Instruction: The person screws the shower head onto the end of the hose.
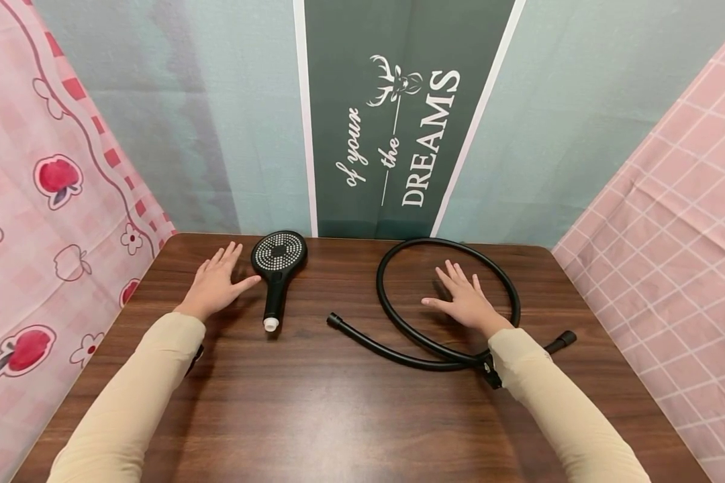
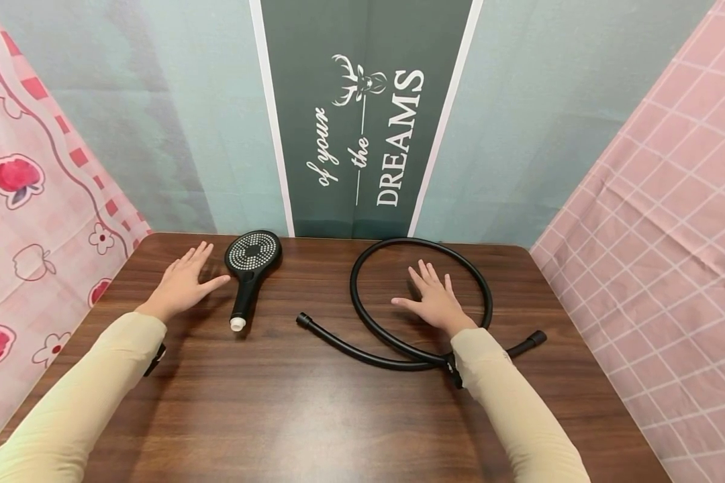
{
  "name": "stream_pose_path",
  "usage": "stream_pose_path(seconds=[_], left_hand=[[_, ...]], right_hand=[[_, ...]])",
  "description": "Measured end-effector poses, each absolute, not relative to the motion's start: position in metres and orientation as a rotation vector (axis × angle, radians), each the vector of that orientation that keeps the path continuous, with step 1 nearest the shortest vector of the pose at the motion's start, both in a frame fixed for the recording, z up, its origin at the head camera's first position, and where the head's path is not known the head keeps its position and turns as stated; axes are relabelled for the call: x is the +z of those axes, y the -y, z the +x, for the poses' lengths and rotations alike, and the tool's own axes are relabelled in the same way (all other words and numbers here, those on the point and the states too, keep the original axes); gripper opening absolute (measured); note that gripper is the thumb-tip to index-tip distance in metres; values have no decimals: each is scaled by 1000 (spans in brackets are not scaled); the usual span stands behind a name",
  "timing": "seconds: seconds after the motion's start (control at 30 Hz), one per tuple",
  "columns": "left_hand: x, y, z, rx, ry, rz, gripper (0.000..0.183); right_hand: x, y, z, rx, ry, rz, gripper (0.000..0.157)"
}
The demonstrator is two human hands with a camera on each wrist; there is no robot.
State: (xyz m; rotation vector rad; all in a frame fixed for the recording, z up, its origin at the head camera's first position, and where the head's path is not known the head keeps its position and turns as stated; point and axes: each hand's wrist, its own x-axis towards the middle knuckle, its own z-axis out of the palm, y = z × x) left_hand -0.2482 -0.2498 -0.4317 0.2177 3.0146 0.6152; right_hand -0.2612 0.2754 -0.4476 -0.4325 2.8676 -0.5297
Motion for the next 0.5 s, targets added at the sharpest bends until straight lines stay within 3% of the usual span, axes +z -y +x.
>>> stream_pose_path(seconds=[0.5], left_hand=[[-434,249,-247,601,-3010,233,93]], right_hand=[[-445,-254,-255,-556,-2855,-496,97]])
